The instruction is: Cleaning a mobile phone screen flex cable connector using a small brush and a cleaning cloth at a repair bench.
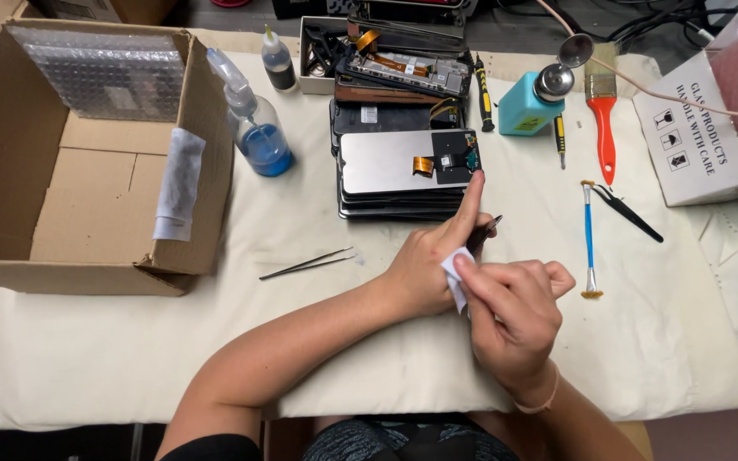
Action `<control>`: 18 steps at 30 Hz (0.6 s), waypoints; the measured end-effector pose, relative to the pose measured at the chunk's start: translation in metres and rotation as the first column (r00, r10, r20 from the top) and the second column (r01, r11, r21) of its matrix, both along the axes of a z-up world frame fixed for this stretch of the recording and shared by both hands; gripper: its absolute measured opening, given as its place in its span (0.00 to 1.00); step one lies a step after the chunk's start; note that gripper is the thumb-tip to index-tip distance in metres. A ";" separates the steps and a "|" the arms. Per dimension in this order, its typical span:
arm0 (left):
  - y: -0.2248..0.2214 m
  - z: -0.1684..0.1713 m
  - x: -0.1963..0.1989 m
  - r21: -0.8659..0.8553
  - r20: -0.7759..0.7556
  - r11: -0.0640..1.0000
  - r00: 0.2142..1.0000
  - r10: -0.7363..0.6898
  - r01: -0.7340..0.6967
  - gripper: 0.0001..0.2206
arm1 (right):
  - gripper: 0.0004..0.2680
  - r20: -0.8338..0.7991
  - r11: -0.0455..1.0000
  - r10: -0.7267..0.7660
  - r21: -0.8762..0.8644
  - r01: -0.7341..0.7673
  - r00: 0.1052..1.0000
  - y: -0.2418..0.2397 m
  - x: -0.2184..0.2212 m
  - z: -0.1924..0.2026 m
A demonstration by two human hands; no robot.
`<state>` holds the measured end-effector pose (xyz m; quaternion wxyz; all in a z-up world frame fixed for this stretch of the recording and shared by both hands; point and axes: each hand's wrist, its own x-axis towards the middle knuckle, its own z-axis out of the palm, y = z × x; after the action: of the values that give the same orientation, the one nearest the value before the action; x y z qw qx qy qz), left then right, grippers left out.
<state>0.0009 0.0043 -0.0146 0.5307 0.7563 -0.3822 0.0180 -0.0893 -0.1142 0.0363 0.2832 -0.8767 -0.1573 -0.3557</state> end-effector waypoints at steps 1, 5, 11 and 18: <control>0.000 0.001 0.000 0.030 -0.006 0.999 1.000 0.015 -0.015 0.42 | 0.08 -0.011 0.999 0.045 -0.002 -0.045 0.999 -0.001 -0.003 0.001; 0.004 0.009 -0.005 -0.137 0.011 0.983 0.992 0.122 -0.120 0.30 | 0.09 -0.058 0.998 0.065 0.016 -0.064 0.996 -0.014 -0.015 -0.006; 0.013 0.013 -0.023 -0.410 -0.052 0.855 0.944 0.326 -0.317 0.34 | 0.21 -0.420 0.912 -0.359 0.034 0.409 0.834 -0.105 0.009 -0.028; 0.052 -0.017 -0.035 -0.097 -0.011 0.984 0.989 0.148 -0.148 0.34 | 0.15 -0.864 0.765 -0.487 -0.348 0.542 0.132 -0.164 0.022 -0.038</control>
<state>-0.0342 0.0560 -0.0318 0.5650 0.7558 -0.3225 0.0744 -0.0677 -0.2779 -0.0014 0.2013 -0.9063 0.3497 0.1255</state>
